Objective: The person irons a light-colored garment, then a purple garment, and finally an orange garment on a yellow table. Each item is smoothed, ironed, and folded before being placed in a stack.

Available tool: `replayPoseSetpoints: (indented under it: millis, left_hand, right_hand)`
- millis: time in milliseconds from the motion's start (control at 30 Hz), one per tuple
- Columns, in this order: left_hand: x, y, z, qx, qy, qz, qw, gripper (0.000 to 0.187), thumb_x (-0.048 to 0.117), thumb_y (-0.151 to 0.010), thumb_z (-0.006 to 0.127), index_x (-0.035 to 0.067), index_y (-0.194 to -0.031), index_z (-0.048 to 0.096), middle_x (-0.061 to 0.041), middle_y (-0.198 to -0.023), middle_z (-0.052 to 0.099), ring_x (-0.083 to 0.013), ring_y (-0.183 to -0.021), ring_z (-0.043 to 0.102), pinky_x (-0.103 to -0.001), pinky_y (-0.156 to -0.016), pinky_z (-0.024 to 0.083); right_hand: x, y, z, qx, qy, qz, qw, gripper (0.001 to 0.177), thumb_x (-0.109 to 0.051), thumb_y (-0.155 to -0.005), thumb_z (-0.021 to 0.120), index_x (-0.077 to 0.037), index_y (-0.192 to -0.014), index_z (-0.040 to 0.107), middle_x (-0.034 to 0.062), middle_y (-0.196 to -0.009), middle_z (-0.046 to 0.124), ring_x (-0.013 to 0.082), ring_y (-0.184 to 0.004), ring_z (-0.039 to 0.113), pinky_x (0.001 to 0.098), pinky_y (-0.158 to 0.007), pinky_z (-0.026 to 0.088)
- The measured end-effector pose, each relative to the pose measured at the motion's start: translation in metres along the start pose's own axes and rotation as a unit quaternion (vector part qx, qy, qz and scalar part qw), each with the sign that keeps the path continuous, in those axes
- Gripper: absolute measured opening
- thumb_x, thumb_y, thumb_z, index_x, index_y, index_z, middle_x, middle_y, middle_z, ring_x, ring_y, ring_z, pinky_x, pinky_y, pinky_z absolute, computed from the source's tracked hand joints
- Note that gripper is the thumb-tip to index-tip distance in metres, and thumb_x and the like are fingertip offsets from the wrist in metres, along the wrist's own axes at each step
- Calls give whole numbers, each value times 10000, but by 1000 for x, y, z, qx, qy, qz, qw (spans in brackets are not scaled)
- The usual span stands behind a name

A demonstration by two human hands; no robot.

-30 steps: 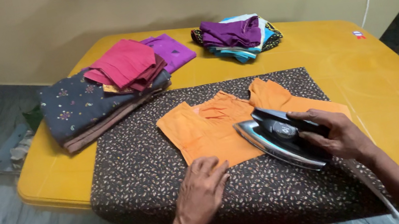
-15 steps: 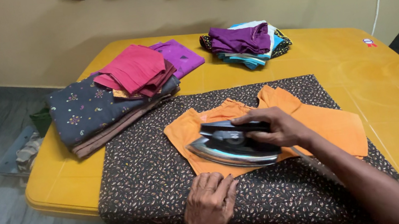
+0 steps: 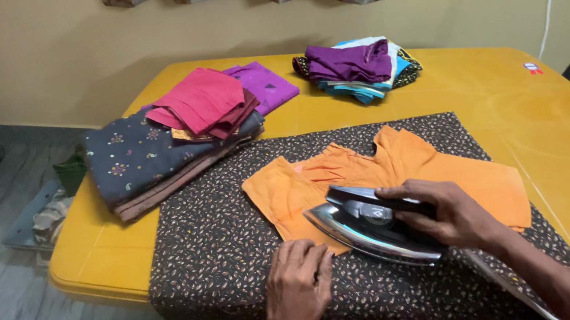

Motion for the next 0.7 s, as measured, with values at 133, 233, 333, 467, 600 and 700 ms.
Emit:
replayPoseSetpoints:
  millis: [133,233,333,467,600,700]
  left_hand:
    - [-7,5,17,-35,-18,-8,999,154,133,-919,721,-12,-964,742,-106,-914,692,-256,-876,641,-394,-796,540]
    - [-15,10,26,-62,-11,-13,998,148,123,-924,720,-18,-963,744,-105,-899,701,-242,-848,644,-387,-773,545]
    - [-21,8,37,-99,-21,-9,995,150,132,-946,709,-9,-980,747,-110,-893,701,-232,-826,639,-371,-751,555]
    - [-22,0,42,-159,-53,-8,986,165,152,-953,691,-7,-935,730,-121,-843,670,-251,-798,627,-393,-716,550]
    - [-44,-25,64,-291,-61,-87,951,312,222,-1025,591,-3,-1233,646,-144,-975,626,-240,-850,613,-398,-755,545]
    - [-48,-41,72,-326,-94,-69,938,418,287,-1012,568,22,-1336,553,-154,-1138,586,-274,-1033,570,-465,-935,480]
  right_hand:
    - [-7,-11,10,37,22,-19,999,446,-104,-887,698,-119,-1332,664,101,-986,763,201,-840,758,335,-748,586]
    - [-10,-33,25,70,-19,-26,997,442,-78,-895,677,-97,-1336,646,118,-1076,755,232,-871,753,342,-762,584]
    - [-22,-55,30,123,11,-94,988,442,-57,-910,673,-63,-1349,624,153,-1145,722,267,-960,722,353,-814,570]
    - [-22,-69,29,169,80,-93,978,407,-71,-938,674,-58,-1342,628,162,-1136,710,298,-989,696,371,-837,559]
    - [-3,-52,18,144,7,24,989,429,-107,-929,643,-82,-1356,608,131,-1131,724,251,-863,735,354,-747,580]
    - [-11,-13,4,155,37,37,986,444,-118,-914,642,-85,-1355,606,136,-1127,715,258,-820,730,362,-711,573]
Point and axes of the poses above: each hand's wrist, its own y-axis away from the middle knuckle, its own z-axis out of the palm, x = y × z, the point moved 10 cm from there along -y, towards the middle knuckle
